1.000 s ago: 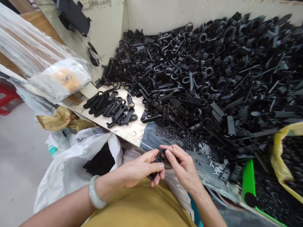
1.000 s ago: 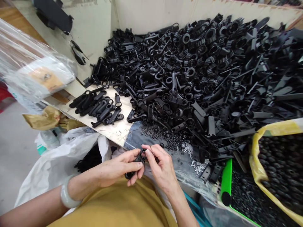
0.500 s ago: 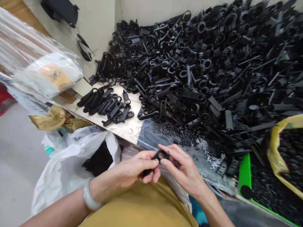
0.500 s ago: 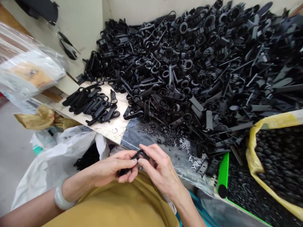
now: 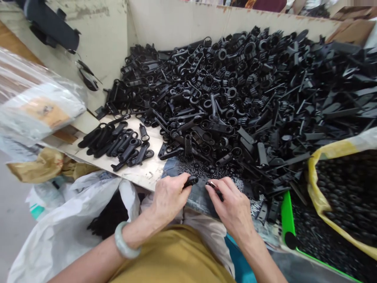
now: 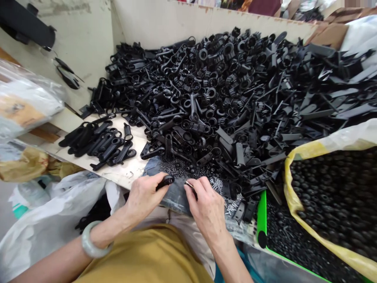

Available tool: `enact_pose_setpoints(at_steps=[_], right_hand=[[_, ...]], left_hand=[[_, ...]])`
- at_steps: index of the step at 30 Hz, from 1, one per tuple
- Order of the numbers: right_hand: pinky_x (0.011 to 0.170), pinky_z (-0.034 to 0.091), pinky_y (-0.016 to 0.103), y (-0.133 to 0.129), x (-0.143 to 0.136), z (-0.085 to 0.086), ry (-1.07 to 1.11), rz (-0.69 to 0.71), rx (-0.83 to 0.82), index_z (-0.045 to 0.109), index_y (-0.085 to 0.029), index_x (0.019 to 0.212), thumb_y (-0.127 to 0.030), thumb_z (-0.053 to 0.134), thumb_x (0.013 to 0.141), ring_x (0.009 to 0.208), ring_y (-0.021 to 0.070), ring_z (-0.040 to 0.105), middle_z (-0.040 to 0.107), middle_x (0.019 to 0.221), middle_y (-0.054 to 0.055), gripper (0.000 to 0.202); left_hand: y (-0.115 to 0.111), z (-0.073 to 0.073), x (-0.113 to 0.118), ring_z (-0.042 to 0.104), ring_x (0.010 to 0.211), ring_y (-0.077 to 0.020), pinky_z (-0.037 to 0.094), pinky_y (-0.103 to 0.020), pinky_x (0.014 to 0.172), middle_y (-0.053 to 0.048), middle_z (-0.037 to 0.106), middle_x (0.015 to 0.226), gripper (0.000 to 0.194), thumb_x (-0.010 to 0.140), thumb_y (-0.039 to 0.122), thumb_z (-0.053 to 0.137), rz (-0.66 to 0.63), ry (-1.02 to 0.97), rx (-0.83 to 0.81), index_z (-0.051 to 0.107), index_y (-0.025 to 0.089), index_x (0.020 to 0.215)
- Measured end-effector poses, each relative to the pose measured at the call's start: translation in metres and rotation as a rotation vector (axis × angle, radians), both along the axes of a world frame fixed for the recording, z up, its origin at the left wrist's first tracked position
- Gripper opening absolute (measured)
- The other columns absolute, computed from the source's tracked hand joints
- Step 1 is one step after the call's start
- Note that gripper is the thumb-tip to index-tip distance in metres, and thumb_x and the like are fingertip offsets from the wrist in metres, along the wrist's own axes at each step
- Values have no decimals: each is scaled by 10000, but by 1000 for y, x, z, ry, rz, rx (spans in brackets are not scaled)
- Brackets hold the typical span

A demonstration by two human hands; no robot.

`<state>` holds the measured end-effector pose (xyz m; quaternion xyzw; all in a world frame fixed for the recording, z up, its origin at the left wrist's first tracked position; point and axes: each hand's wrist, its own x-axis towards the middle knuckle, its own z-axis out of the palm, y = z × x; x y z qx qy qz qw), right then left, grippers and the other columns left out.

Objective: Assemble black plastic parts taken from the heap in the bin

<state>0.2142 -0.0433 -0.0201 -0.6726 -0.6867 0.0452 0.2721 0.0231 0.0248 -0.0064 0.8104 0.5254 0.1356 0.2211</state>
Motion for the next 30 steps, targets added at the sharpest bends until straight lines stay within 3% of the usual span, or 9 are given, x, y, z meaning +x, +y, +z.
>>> enact_pose_setpoints(at_steps=[4, 8, 12, 17, 20, 24, 27, 30], right_hand=[[686, 514, 241, -10, 23, 3, -12, -82, 81, 711, -209, 1053, -361, 516, 1070, 786, 147, 724, 725, 970, 32, 248], [618, 494, 247, -16, 33, 2, -81, -138, 81, 706, -204, 1128, -378, 512, 1071, 735, 141, 718, 719, 970, 31, 268], [661, 492, 231, -7, 19, 0, -4, -53, 52, 714, -216, 1097, -327, 492, 1082, 744, 130, 711, 710, 959, 29, 249], [587, 426, 227, 2, 9, -3, -121, 57, -3, 720, -222, 1005, -280, 427, 1103, 678, 112, 671, 698, 894, 19, 315], [559, 393, 237, 4, 13, 1, -224, 145, -22, 721, -219, 994, -211, 429, 1083, 684, 121, 663, 705, 886, 25, 305], [562, 410, 251, 8, 16, 11, -220, 246, -41, 726, -202, 957, -142, 448, 1034, 694, 148, 677, 714, 840, 40, 295], [580, 455, 242, 12, 8, 17, 119, 217, -46, 739, -209, 932, -212, 516, 1019, 654, 139, 666, 746, 856, 37, 240], [531, 462, 242, 15, -11, 16, 646, 57, -95, 774, -220, 921, -327, 661, 954, 557, 131, 608, 749, 764, 18, 159]], left_hand=[[9, -3, 10, 710, 723, -252, 395, -323, 665, -35, 781, 814, 194, 908, 180, 584, -67, 164, 74, 718, 270, 1017], [14, -6, 11, 709, 693, -270, 374, -325, 614, -37, 756, 738, 168, 911, 205, 587, -71, 235, 124, 720, 264, 996], [16, -11, 7, 711, 694, -262, 398, -331, 646, -37, 766, 744, 141, 915, 186, 588, -94, 208, 186, 714, 249, 923], [12, -16, -3, 675, 676, -215, 400, -326, 690, -31, 749, 743, 121, 923, 175, 586, -125, 27, 194, 694, 214, 884], [5, -12, -8, 556, 590, -164, 353, -296, 616, 6, 640, 642, 214, 946, 289, 589, -7, -173, -4, 634, 202, 756], [-3, 3, -8, 480, 616, -115, 352, -243, 579, 29, 579, 693, 258, 901, 410, 659, 263, -621, -467, 626, 186, 778], [-7, 16, -6, 318, 501, -62, 244, -208, 475, 84, 460, 614, 372, 793, 504, 780, 466, -924, -812, 593, 186, 835], [-11, 25, -3, 187, 452, -35, 144, -196, 440, 136, 348, 531, 519, 682, 545, 882, 548, -1111, -1032, 504, 208, 796]])
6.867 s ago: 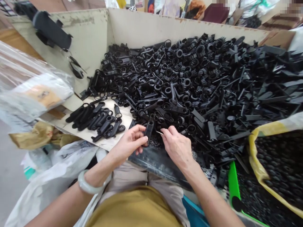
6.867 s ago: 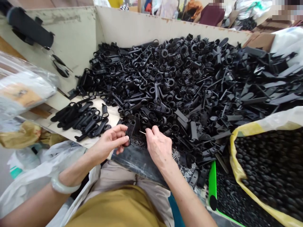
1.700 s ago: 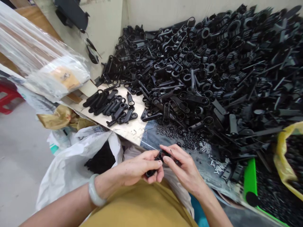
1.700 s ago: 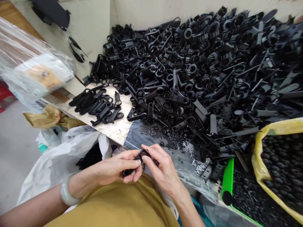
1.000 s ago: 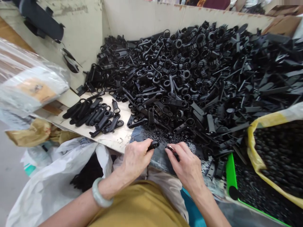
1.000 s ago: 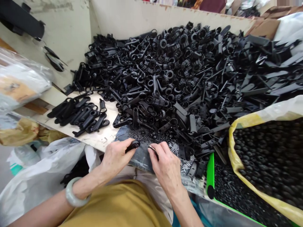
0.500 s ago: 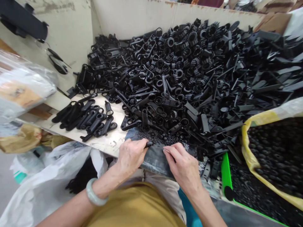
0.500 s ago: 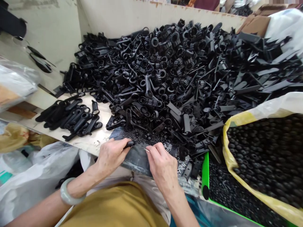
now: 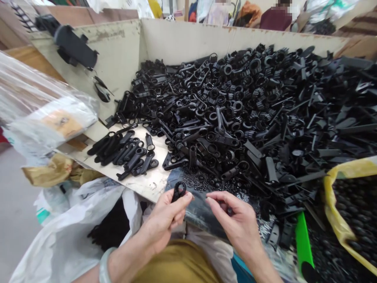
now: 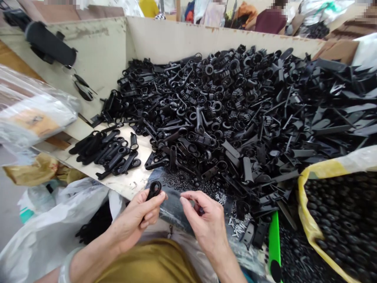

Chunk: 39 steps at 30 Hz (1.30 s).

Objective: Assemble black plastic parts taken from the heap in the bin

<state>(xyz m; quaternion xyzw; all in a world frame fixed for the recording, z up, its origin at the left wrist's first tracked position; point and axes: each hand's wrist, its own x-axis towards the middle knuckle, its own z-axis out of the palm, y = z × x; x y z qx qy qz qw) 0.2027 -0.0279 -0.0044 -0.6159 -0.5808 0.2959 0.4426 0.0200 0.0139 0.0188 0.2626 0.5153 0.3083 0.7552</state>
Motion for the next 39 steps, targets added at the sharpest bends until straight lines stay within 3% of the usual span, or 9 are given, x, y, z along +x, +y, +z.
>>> enact_pose_setpoints(at_steps=[3, 6, 12, 20, 25, 39], right_hand=[[579, 508, 263, 3, -24, -7, 434, -145, -72, 794, -212, 919, -399, 746, 886, 624, 160, 650, 768, 783, 42, 196], [680, 538, 284, 6, -40, -15, 608, -188, -20, 795, -211, 871, -385, 797, 838, 769, 181, 669, 759, 885, 59, 177], [570, 477, 249, 7, -49, -22, 715, -208, -72, 798, -210, 850, -422, 822, 800, 670, 142, 586, 726, 853, 44, 219], [498, 420, 220, 2, -51, -22, 787, -254, -127, 810, -220, 833, -449, 857, 749, 557, 105, 500, 679, 705, 6, 248], [478, 401, 218, 2, -51, -20, 795, -278, -138, 817, -218, 833, -445, 865, 736, 517, 93, 452, 642, 639, -10, 251], [456, 388, 211, 1, -54, -14, 778, -276, -150, 820, -211, 823, -413, 861, 735, 523, 95, 470, 675, 667, 7, 224]], left_hand=[[-3, 3, 2, 186, 430, -19, 153, -184, 444, 144, 367, 498, 586, 639, 515, 930, 41, -122, -86, 438, 215, 746], [-4, 1, 4, 213, 403, -7, 169, -184, 453, 137, 389, 466, 615, 642, 489, 941, 33, -218, -147, 393, 214, 693], [-7, -6, 6, 234, 386, -5, 195, -192, 465, 127, 407, 446, 633, 629, 479, 949, 60, -323, -210, 377, 209, 648], [-9, -6, 5, 293, 457, -29, 122, -204, 451, 93, 472, 547, 476, 663, 483, 913, 67, -140, -12, 615, 162, 849], [-8, -6, 5, 234, 430, -34, 132, -213, 443, 105, 408, 458, 480, 656, 504, 892, 29, -173, -52, 542, 186, 735], [-9, -12, 6, 268, 467, -24, 166, -161, 429, 116, 403, 558, 487, 677, 478, 912, 85, -169, -17, 548, 177, 794]])
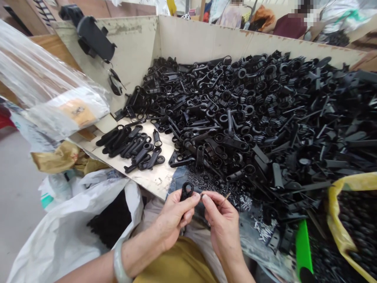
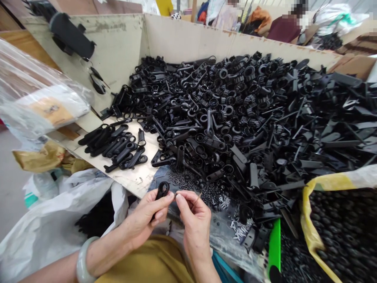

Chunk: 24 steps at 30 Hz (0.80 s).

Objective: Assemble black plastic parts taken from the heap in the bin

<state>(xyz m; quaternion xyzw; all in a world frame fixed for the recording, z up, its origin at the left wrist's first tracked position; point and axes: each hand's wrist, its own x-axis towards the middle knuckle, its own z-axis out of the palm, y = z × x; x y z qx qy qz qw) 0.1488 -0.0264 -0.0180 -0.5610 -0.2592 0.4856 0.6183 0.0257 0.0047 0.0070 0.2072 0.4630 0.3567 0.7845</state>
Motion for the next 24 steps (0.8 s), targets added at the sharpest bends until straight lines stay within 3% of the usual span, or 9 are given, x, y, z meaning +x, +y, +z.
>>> enact_pose_setpoints(at_steps=[6, 15, 24], right_hand=[[475, 417, 224, -5, 4, -3, -100, -4, 25, 821, -211, 827, -400, 849, 758, 582, 119, 537, 738, 792, 41, 203], [487, 419, 220, -5, 2, 0, -37, -42, -24, 823, -212, 817, -399, 863, 727, 575, 113, 535, 736, 749, 33, 211], [472, 424, 208, -10, 2, -2, -51, -44, 13, 830, -218, 825, -376, 863, 748, 520, 87, 489, 715, 717, 18, 179]], left_hand=[[-1, -2, -1, 243, 440, -22, 179, -168, 420, 111, 412, 510, 475, 684, 475, 905, -36, -34, -26, 537, 177, 721], [-4, -4, 2, 310, 456, -26, 242, -141, 429, 109, 437, 528, 390, 720, 381, 903, -5, -77, -50, 584, 164, 778], [-6, -2, 0, 290, 411, -10, 253, -143, 428, 106, 476, 497, 411, 653, 334, 934, -6, -132, -206, 569, 168, 743]])
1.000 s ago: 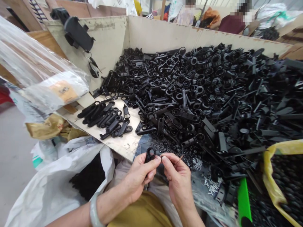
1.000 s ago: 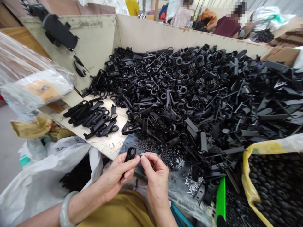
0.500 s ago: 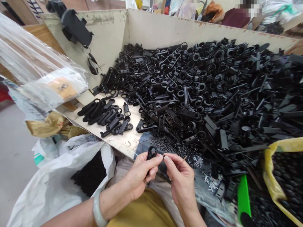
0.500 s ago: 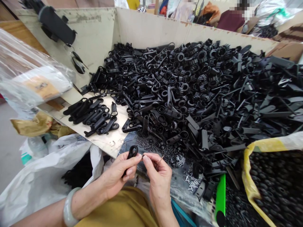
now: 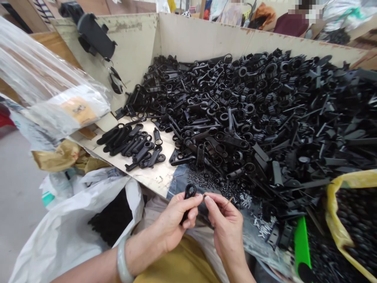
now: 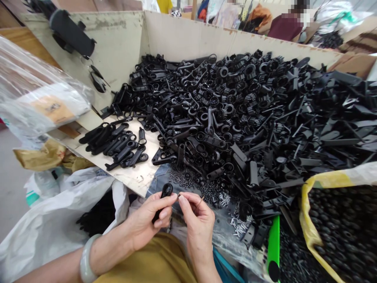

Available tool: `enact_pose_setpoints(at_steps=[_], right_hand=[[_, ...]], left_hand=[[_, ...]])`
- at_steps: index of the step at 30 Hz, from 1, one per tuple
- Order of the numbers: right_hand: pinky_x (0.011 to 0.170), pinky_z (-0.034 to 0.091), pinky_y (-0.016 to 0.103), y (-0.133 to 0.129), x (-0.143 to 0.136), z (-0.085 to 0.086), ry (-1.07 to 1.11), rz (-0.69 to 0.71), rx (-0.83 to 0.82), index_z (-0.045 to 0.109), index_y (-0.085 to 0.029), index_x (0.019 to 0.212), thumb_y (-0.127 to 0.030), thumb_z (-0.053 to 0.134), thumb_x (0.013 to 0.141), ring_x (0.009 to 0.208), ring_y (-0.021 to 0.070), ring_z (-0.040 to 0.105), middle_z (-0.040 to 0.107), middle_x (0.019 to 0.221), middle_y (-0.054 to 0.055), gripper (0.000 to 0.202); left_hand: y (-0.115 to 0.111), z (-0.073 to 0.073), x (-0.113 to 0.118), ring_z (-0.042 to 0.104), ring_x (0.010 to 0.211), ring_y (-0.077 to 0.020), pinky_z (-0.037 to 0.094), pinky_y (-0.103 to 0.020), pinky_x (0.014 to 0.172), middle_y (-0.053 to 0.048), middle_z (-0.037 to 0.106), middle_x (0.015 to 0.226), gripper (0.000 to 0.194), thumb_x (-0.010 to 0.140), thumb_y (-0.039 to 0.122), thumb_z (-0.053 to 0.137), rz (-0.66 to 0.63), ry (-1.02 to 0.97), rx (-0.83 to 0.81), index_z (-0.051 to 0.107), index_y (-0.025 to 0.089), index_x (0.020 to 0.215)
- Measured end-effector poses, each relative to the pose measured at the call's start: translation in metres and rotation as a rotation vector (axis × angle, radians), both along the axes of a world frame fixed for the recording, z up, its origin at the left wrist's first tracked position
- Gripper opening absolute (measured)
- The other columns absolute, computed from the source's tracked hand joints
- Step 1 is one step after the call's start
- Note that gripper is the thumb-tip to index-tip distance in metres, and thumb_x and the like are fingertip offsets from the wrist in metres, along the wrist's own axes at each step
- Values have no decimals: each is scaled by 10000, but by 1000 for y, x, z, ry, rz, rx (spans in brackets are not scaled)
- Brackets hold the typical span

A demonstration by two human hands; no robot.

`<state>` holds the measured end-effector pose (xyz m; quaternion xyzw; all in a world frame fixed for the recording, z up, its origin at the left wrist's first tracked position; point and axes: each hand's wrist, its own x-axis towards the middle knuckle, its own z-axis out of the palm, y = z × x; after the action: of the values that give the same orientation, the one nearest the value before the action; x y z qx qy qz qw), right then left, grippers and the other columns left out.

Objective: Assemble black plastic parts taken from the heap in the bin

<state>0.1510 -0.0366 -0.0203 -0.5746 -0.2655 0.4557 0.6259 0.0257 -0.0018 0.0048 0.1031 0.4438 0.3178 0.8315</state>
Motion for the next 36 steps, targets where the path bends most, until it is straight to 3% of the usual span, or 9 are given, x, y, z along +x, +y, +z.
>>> enact_pose_setpoints(at_steps=[5, 13, 16, 19, 23, 27, 32, 36], right_hand=[[482, 437, 203, 0, -1, 3, -3, -13, 8, 826, -218, 813, -390, 869, 739, 520, 78, 496, 744, 772, 27, 192], [608, 544, 234, -4, 4, -3, -76, 62, 51, 822, -219, 857, -363, 829, 809, 679, 140, 658, 759, 815, 39, 152], [661, 575, 242, -6, 10, -4, -170, 117, 108, 815, -223, 868, -311, 790, 856, 729, 153, 704, 771, 844, 39, 92], [699, 578, 224, -7, 18, -1, -397, 183, 211, 811, -237, 913, -218, 745, 896, 776, 149, 726, 774, 872, 31, 71], [608, 549, 193, -11, 30, 6, -752, 266, 381, 792, -231, 1052, -116, 707, 915, 725, 125, 709, 768, 936, 44, 198], [543, 524, 191, -15, 39, 8, -947, 300, 453, 766, -204, 1062, -91, 708, 912, 626, 103, 658, 748, 926, 48, 197], [504, 488, 199, -17, 41, 7, -951, 289, 409, 734, -204, 1038, -105, 700, 919, 539, 84, 567, 723, 872, 21, 158], [474, 459, 205, -16, 41, 9, -860, 238, 370, 720, -202, 988, -131, 693, 921, 525, 85, 523, 701, 839, 12, 101]], left_hand=[[-1, 4, -2, 325, 432, -12, 248, -143, 434, 93, 503, 517, 382, 632, 311, 925, 13, 50, 12, 642, 139, 823], [-2, 4, -2, 332, 464, -27, 177, -158, 406, 89, 478, 533, 448, 623, 427, 922, -35, 107, 137, 652, 136, 833], [-4, 3, -3, 333, 464, -27, 182, -156, 408, 93, 474, 535, 475, 618, 445, 924, -53, 132, 131, 640, 139, 843], [-5, 0, -5, 330, 459, -22, 188, -153, 416, 101, 466, 536, 457, 647, 434, 914, -72, 144, 130, 628, 144, 854], [-6, -2, -7, 324, 455, -22, 196, -157, 425, 108, 454, 535, 399, 690, 387, 892, -97, 110, 128, 630, 145, 869], [-6, -2, -6, 356, 477, -31, 195, -169, 434, 99, 478, 569, 392, 645, 328, 899, -121, 96, 84, 629, 152, 869], [-4, 6, -5, 355, 492, -50, 202, -207, 460, 79, 489, 584, 300, 727, 340, 818, -246, 42, 131, 599, 170, 843], [-4, 12, -7, 407, 569, -62, 282, -221, 536, 56, 533, 694, 229, 704, 179, 706, -370, 35, 228, 576, 173, 892]])
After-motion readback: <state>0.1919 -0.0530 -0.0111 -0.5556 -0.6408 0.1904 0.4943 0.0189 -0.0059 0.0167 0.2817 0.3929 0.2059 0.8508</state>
